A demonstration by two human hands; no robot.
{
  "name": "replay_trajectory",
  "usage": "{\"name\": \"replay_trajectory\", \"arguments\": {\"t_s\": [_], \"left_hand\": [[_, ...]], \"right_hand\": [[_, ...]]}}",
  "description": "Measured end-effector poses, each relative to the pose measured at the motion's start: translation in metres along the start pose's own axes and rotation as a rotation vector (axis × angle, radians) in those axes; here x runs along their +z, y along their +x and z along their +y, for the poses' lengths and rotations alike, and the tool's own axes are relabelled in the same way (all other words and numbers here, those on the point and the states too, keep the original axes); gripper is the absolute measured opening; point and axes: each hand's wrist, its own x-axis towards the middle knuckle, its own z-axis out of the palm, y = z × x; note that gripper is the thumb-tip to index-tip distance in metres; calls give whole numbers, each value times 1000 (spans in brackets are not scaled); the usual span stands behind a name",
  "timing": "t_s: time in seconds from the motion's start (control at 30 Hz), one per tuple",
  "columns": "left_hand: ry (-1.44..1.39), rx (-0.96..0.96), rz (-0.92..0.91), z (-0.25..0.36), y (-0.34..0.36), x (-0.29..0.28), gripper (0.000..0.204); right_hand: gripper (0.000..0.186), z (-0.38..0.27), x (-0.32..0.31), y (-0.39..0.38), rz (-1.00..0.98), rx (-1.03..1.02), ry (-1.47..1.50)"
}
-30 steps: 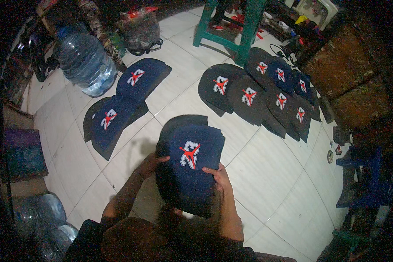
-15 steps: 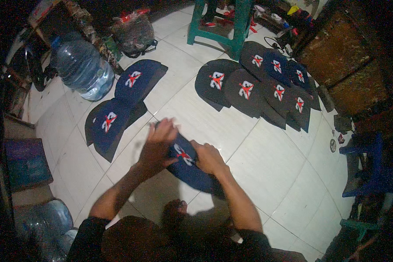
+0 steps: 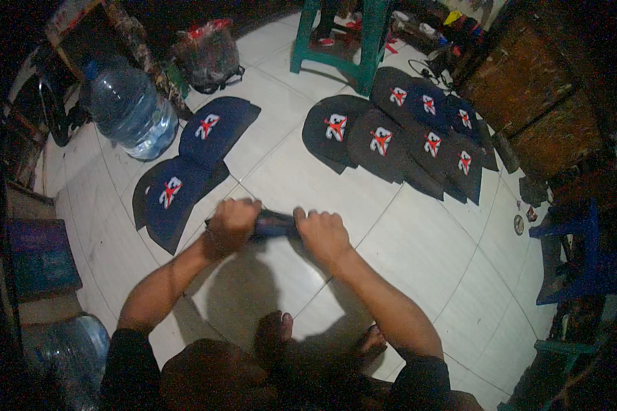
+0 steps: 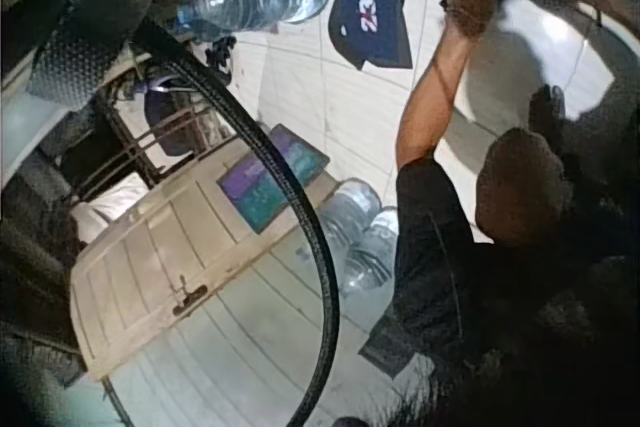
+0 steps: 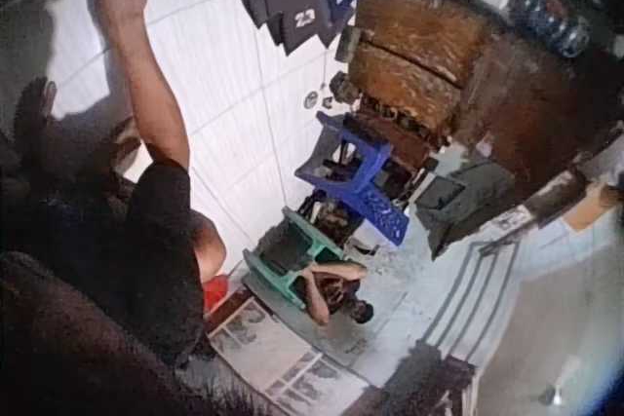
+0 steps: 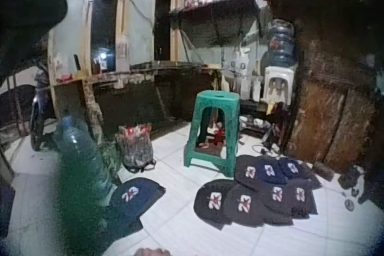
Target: The person operates a manual screen printing press to apply a design onto a dark blue baseball cap. After printing, the person sits on the floor and organizes a large batch of finished caps, stacking them by color and smoothing the printed logos.
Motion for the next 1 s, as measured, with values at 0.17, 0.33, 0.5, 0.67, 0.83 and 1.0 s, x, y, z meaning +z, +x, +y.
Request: {"name": "replay_trajectory", "arguments": {"t_s": [0.17, 0.33, 0.5, 0.67, 0.83, 1.0], "left_hand": [[-65, -158, -227, 3, 37, -45, 29], [-166, -206, -101, 1, 13, 9, 29], [-277, -201, -459, -20, 40, -15, 26], [-394, -246, -473, -35, 6, 15, 34], [-383, -221, -526, -41, 29, -11, 32], [-475, -191, -583, -57, 17, 20, 31]], "right_hand": [[25, -5, -52, -1, 69, 32, -69], [25, 12, 11, 22, 135, 46, -104], [25, 24, -15, 14, 2, -47, -91], [24, 41, 11, 7, 122, -82, -104], [26, 49, -7, 5, 13, -102, -39], [25, 56, 9, 12, 14, -78, 4]]}}
